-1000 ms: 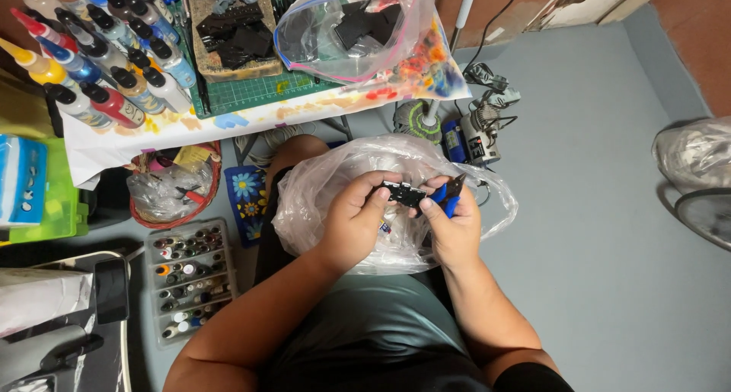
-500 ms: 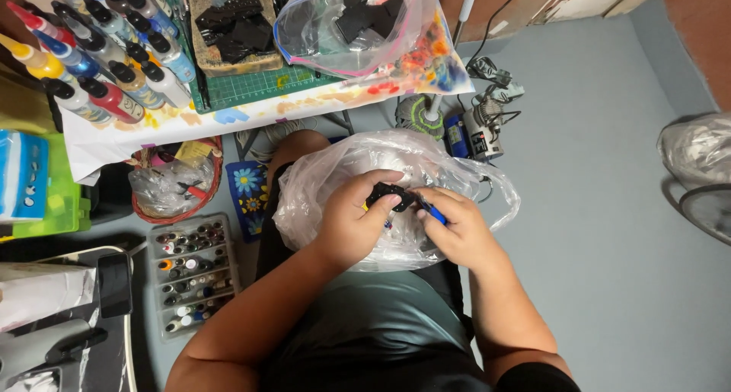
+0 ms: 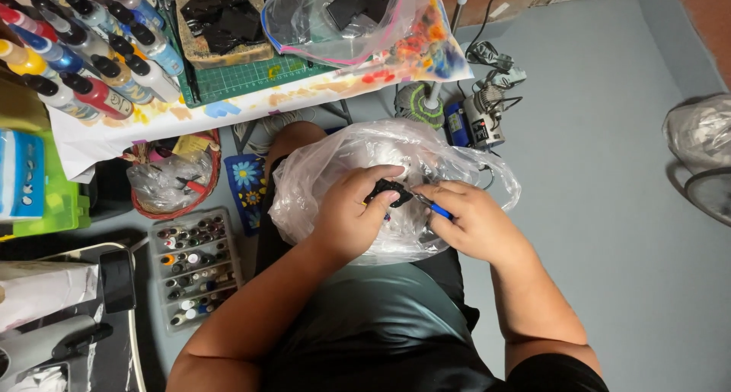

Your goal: Trimming small plastic model parts from a sprue using side cutters over a waste bag.

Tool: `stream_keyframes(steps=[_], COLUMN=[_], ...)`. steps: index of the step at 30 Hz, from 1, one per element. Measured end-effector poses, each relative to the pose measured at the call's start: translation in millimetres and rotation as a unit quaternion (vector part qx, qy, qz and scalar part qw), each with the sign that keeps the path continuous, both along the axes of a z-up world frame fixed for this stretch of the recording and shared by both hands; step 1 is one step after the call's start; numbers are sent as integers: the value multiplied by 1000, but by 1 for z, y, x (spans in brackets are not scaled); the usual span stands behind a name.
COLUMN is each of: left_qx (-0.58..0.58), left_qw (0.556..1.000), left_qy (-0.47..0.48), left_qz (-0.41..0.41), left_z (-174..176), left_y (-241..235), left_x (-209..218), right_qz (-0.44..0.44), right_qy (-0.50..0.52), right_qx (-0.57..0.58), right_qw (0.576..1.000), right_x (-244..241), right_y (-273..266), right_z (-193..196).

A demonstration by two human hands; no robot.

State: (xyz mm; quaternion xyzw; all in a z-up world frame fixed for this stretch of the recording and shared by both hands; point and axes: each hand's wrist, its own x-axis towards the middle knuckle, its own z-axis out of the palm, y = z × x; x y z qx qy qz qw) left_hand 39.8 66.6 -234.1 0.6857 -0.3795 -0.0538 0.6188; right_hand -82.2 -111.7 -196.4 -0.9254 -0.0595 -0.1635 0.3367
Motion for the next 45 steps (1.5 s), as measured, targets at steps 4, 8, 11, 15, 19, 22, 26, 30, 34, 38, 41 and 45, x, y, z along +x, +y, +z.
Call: stream_keyframes(steps=[4,8,11,15,19,22,26,30,34,38,41,45], left_qx=[-1,-8,-8,4,18,17,29,67,72,8,-16,1], left_qw=[1000,997,996,996,995,996,995,996,994,998,999,978], left_qy=[-23,-46,-43,-17,-37,-22,-49,-48,-62,-54,-29,13], left_qz=[-6,-56,-78,-89,-86,-84,-76,-23,45,28,42,210], left_z=[-2,0,5,11,11,9,1,-6,-13,7,18,72], left_y=[1,3,4,5,4,5,2,1,-3,7,28,42], left_x=[1,1,1,3,2,1,4,4,1,8,29,87], right_qz=[-6,-6,-10,-5,11,10,-22,9,14,-96,-130,-187], right_qy=[17,71,67,48,9,1,-37,-104,-106,96,200,263], right_qx=[-25,-21,14,20,-48,-90,-198,-201,-55,-18,85,187], right_qw=[1000,997,998,999,999,996,979,974,993,991,968,928], right_x=[-6,-6,-4,-2,-3,-5,-10,-15,-16,-22,-34,-37], right_y=[-12,-23,-31,-23,-9,-10,-17,-19,-16,-6,-11,-18], right_z=[-12,-26,-39,-12,-3,-7,-31,-60,-76,-85,-106,-125])
